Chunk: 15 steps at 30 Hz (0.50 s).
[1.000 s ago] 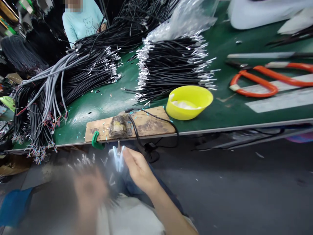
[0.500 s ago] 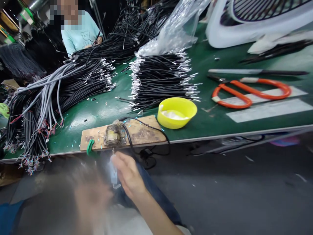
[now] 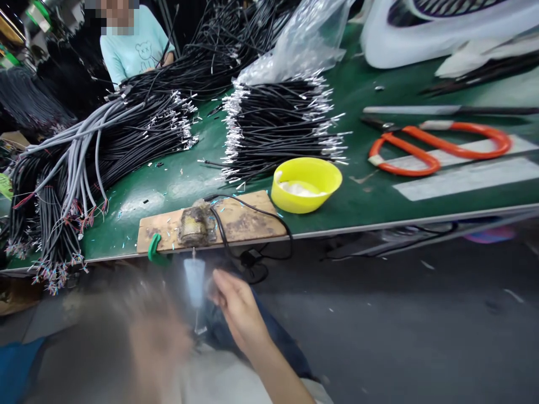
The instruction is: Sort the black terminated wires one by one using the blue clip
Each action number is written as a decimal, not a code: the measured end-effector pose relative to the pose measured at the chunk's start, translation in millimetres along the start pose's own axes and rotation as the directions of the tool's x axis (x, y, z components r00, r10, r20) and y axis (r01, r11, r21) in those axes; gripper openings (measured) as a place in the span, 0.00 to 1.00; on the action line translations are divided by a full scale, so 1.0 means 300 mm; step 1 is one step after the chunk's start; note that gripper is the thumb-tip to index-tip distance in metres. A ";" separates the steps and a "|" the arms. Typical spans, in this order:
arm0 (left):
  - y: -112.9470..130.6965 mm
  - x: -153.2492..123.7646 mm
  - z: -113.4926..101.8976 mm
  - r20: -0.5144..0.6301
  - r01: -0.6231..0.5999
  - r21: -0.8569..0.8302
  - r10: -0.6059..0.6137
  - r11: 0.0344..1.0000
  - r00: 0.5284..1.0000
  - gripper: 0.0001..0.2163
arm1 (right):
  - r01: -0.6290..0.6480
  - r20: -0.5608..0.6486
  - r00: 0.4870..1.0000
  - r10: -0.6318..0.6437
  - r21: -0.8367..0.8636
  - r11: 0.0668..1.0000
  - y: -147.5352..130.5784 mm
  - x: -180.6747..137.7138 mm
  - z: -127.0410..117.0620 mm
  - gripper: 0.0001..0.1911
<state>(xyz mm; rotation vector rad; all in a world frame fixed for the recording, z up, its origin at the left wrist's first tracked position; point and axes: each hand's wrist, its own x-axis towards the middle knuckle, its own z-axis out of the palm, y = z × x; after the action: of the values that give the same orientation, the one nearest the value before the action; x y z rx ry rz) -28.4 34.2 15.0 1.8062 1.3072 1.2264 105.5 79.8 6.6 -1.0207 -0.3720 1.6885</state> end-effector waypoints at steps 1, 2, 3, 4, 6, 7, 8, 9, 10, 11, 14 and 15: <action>0.006 -0.010 0.007 -0.029 0.057 -0.030 -0.058 0.998 0.998 0.05 | 0.016 0.006 1.000 -0.016 -0.035 0.999 0.008 -0.003 -0.013 0.25; 0.015 -0.018 0.013 -0.066 0.102 -0.053 -0.105 0.993 0.992 0.07 | 0.037 0.018 0.999 -0.036 -0.081 0.996 0.017 -0.007 -0.029 0.25; 0.026 -0.025 0.019 -0.102 0.139 -0.065 -0.146 0.988 0.984 0.08 | 0.064 0.040 0.997 -0.059 -0.136 0.989 0.026 -0.012 -0.045 0.25; 0.036 -0.031 0.025 -0.131 0.167 -0.067 -0.175 0.984 0.976 0.10 | 0.090 0.076 0.994 -0.076 -0.200 0.976 0.036 -0.019 -0.061 0.24; 0.053 -0.040 0.034 -0.161 0.184 -0.064 -0.192 0.981 0.968 0.12 | 0.144 0.183 0.979 -0.085 -0.341 0.929 0.055 -0.039 -0.089 0.19; 0.059 -0.046 0.039 -0.177 0.187 -0.064 -0.196 0.980 0.965 0.13 | 0.176 0.264 0.962 -0.067 -0.415 0.893 0.065 -0.053 -0.100 0.15; 0.062 -0.052 0.043 -0.195 0.186 -0.060 -0.195 0.981 0.961 0.14 | 0.216 0.354 0.935 -0.036 -0.486 0.847 0.075 -0.069 -0.107 0.12; 0.064 -0.060 0.048 -0.209 0.184 -0.046 -0.190 0.982 0.959 0.14 | 0.264 0.435 0.900 0.001 -0.547 0.795 0.088 -0.087 -0.112 0.13; 0.064 -0.070 0.053 -0.222 0.174 -0.024 -0.175 0.984 0.959 0.13 | 0.315 0.509 0.860 0.041 -0.593 0.741 0.102 -0.106 -0.115 0.14; 0.062 -0.080 0.058 -0.234 0.157 0.008 -0.151 0.988 0.960 0.13 | 0.364 0.569 0.818 0.081 -0.621 0.694 0.117 -0.124 -0.117 0.13; 0.053 -0.114 0.074 -0.237 0.046 0.110 -0.019 0.993 0.971 0.10 | 0.458 0.691 0.700 0.180 -0.628 0.628 0.170 -0.165 -0.119 0.13; 0.049 -0.124 0.079 -0.226 0.001 0.125 0.028 0.992 0.974 0.09 | 0.474 0.713 0.673 0.197 -0.619 0.626 0.186 -0.173 -0.121 0.13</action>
<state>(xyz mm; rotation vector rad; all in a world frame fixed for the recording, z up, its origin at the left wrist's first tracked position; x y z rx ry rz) -4.4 -4.5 5.5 1.8037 1.5305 1.4211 101.3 3.7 -29.9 -0.7648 -1.8396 1.7198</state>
